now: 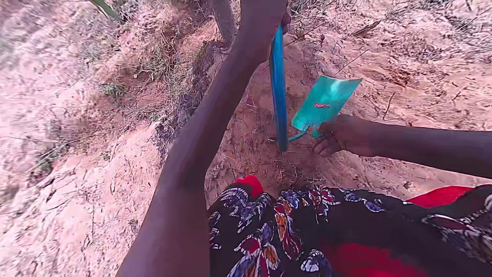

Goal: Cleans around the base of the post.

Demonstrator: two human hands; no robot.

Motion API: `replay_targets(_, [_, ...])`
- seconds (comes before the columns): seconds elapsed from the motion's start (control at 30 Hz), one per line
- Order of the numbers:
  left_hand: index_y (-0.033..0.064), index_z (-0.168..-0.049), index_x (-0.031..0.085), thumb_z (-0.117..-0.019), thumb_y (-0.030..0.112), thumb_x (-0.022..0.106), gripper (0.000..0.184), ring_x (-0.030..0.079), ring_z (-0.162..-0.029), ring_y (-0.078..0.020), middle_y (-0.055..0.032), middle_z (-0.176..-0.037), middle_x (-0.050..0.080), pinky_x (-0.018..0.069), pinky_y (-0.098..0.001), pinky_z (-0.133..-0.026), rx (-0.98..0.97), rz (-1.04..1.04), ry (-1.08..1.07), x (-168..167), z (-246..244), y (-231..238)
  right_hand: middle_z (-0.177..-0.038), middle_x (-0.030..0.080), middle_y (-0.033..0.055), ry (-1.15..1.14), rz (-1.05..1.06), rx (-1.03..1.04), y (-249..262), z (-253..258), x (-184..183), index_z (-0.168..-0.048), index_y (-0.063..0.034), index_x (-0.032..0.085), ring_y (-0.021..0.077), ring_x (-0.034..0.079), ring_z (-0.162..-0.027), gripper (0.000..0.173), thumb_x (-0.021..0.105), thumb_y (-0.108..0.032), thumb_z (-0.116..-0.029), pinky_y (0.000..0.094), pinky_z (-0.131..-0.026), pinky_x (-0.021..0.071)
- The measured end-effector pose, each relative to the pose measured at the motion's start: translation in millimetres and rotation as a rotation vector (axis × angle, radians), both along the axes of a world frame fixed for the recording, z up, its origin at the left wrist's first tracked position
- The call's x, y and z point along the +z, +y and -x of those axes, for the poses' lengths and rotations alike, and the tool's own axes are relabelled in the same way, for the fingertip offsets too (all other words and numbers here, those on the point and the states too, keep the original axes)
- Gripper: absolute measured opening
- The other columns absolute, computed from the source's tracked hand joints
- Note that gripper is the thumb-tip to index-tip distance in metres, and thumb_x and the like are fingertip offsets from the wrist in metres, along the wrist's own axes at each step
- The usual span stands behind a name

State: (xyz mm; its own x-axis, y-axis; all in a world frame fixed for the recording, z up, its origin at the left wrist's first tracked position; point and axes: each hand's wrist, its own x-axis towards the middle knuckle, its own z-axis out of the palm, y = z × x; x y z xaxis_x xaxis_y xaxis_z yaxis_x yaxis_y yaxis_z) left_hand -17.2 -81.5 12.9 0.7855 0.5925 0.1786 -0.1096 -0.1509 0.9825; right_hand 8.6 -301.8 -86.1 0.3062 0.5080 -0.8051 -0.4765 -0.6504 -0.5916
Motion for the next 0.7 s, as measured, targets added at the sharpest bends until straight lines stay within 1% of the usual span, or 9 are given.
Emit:
replay_targets(0.07, [0.0050,-0.105,0.048,-0.1036,0.012,0.061,0.015,0.055,-0.052,-0.0109,-0.0025,-0.072,0.053,0.0560,-0.0256,-0.053,-0.093,0.212,0.153,-43,9,-35,-0.073,0.068,0.0085,0.046,0.163,-0.025,-56,0,-26,-0.104,-0.0044,0.049,0.0178,0.073,-0.062,0.022,0.033,-0.017,-0.1141,0.0290,-0.060,0.0623])
replay_targets(0.2, [0.0052,-0.111,0.052,-0.1062,0.017,0.057,0.013,0.069,-0.072,-0.0179,-0.0064,-0.078,0.065,0.0609,-0.0341,-0.072,-0.293,0.578,0.336,-109,35,-81,-0.069,0.068,0.0089,0.027,0.346,-0.040,-146,-6,-60,-0.105,-0.0032,0.050,0.0200,0.073,-0.059,0.023,0.034,-0.017,-0.1143,0.0320,-0.056,0.0618])
replay_targets(0.3, [0.0066,-0.112,0.060,-0.1073,0.020,0.054,0.016,0.073,-0.080,-0.0201,-0.0070,-0.083,0.070,0.0621,-0.0370,-0.077,-0.434,0.665,0.431,-119,39,-109,-0.068,0.067,0.0097,-0.026,0.452,0.004,-185,-36,-77,-0.104,-0.0013,0.052,0.0207,0.072,-0.056,0.025,0.037,-0.019,-0.1140,0.0324,-0.054,0.0609])
replay_targets(0.4, [0.0072,-0.110,0.064,-0.1081,0.022,0.050,0.021,0.073,-0.085,-0.0201,-0.0067,-0.091,0.072,0.0616,-0.0392,-0.082,-0.612,0.635,0.431,-117,26,-126,-0.072,0.067,0.0130,-0.102,0.469,0.137,-206,-84,-92,-0.111,0.0015,0.054,0.0216,0.071,-0.059,0.028,0.037,-0.021,-0.1140,0.0328,-0.057,0.0603])
replay_targets(0.47, [0.0088,-0.112,0.064,-0.1082,0.024,0.050,0.021,0.072,-0.089,-0.0178,-0.0063,-0.100,0.072,0.0608,-0.0359,-0.083,-0.666,0.577,0.426,-113,19,-138,-0.072,0.066,0.0181,-0.192,0.492,0.161,-206,-115,-93,-0.112,0.0066,0.057,0.0245,0.068,-0.057,0.030,0.040,-0.019,-0.1134,0.0351,-0.057,0.0580])
replay_targets(0.53, [0.0088,-0.118,0.063,-0.1085,0.032,0.050,0.028,0.071,-0.099,-0.0213,-0.0087,-0.114,0.070,0.0602,-0.0401,-0.087,-0.690,0.554,0.421,-114,10,-151,-0.076,0.065,0.0206,-0.276,0.501,0.140,-207,-144,-96,-0.113,0.0090,0.058,0.0267,0.067,-0.059,0.031,0.044,-0.019,-0.1124,0.0390,-0.061,0.0588])
replay_targets(0.6, [0.0113,-0.123,0.063,-0.1071,0.043,0.050,0.038,0.070,-0.103,-0.0208,-0.0079,-0.121,0.070,0.0588,-0.0402,-0.088,-0.652,0.548,0.422,-122,-2,-168,-0.086,0.065,0.0231,-0.361,0.492,0.071,-210,-166,-103,-0.116,0.0091,0.057,0.0277,0.065,-0.063,0.031,0.044,-0.019,-0.1120,0.0421,-0.064,0.0576])
replay_targets(0.63, [0.0122,-0.122,0.061,-0.1065,0.045,0.050,0.038,0.069,-0.101,-0.0192,-0.0067,-0.119,0.069,0.0587,-0.0387,-0.087,-0.600,0.547,0.417,-130,-11,-178,-0.099,0.063,0.0266,-0.373,0.475,0.020,-212,-174,-106,-0.124,0.0078,0.052,0.0304,0.065,-0.070,0.032,0.042,-0.020,-0.1127,0.0453,-0.067,0.0567])
replay_targets(0.7, [0.0069,-0.121,0.057,-0.1083,0.036,0.051,0.033,0.066,-0.099,-0.0200,-0.0092,-0.114,0.066,0.0571,-0.0402,-0.087,-0.486,0.594,0.390,-150,-34,-200,-0.116,0.060,0.0317,-0.404,0.427,-0.058,-211,-182,-107,-0.134,0.0049,0.048,0.0362,0.065,-0.079,0.034,0.041,-0.020,-0.1127,0.0505,-0.069,0.0557])
